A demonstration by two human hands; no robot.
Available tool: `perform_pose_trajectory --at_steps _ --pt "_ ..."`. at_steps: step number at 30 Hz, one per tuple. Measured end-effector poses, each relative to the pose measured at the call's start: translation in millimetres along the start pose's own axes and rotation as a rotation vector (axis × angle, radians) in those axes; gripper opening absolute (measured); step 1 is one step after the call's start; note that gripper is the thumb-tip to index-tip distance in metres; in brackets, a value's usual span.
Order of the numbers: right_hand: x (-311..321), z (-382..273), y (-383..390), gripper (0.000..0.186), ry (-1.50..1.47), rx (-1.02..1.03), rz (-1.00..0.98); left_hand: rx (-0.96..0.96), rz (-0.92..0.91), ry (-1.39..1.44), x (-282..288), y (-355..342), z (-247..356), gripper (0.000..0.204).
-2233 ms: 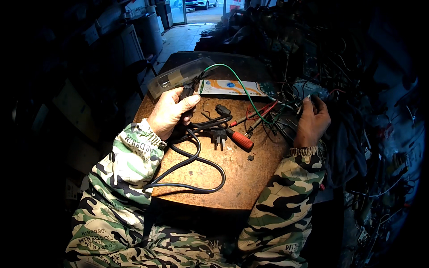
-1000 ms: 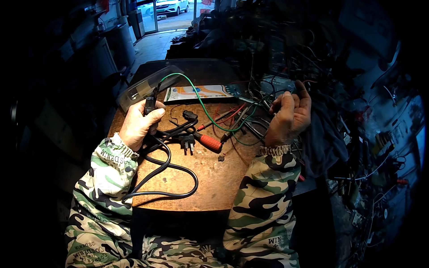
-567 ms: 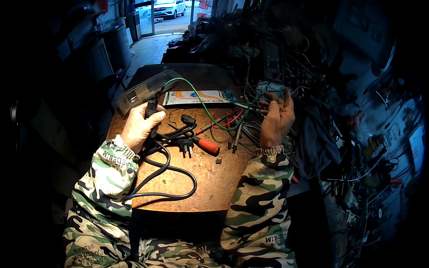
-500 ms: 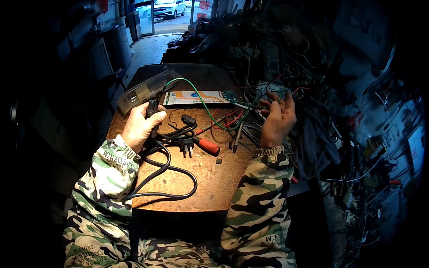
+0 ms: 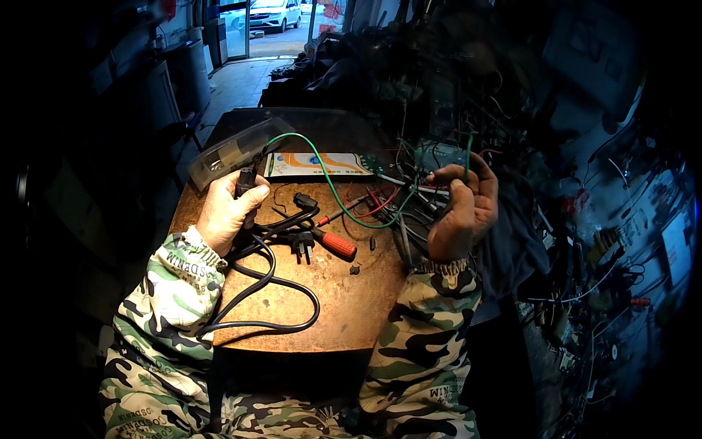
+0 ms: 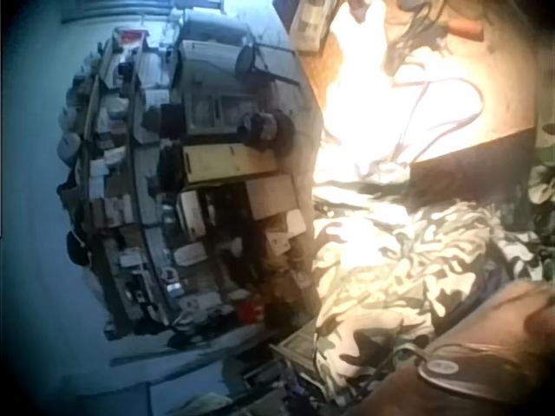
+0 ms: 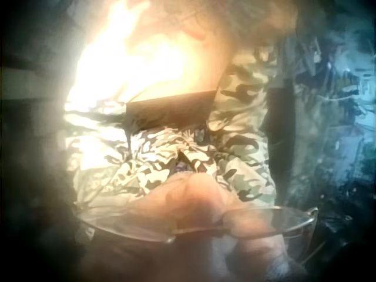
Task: The person tests a black power cord and plug using a test light. They connect the test light to the plug prongs and observe the indicator. The person also handles a product box and a small plastic bag on the cluttered workbench.
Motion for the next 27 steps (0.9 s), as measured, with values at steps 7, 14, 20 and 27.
perform_pose_trajectory --at_steps 7,14,20,27 --pt "19 30 -1 0.017 0.058 -0.246 0.024 -0.001 0.041 0.015 2 -1 -2 0.026" --pt "-25 68 -74 0.02 0.19 -0.449 -0.296 0.006 0.072 -0.007 10 11 13 0.022" --pt "-59 -7 -146 0.02 0.31 -0.057 -0.289 -0.052 0.045 0.001 -3 -5 -11 0.02" --pt "-89 -21 -126 0.019 0.584 -0.065 -0.518 -0.071 0.044 0.002 -2 0 -4 0.021"
Point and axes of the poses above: each hand's wrist, its own y-axis away from the middle knuckle, its own x-axis out of the back of the hand, z = x × y, the point moved 8 cm from there along -y, towards the middle knuckle, and after that the axes turned 5 degrees about x, right-handed, at the moved point
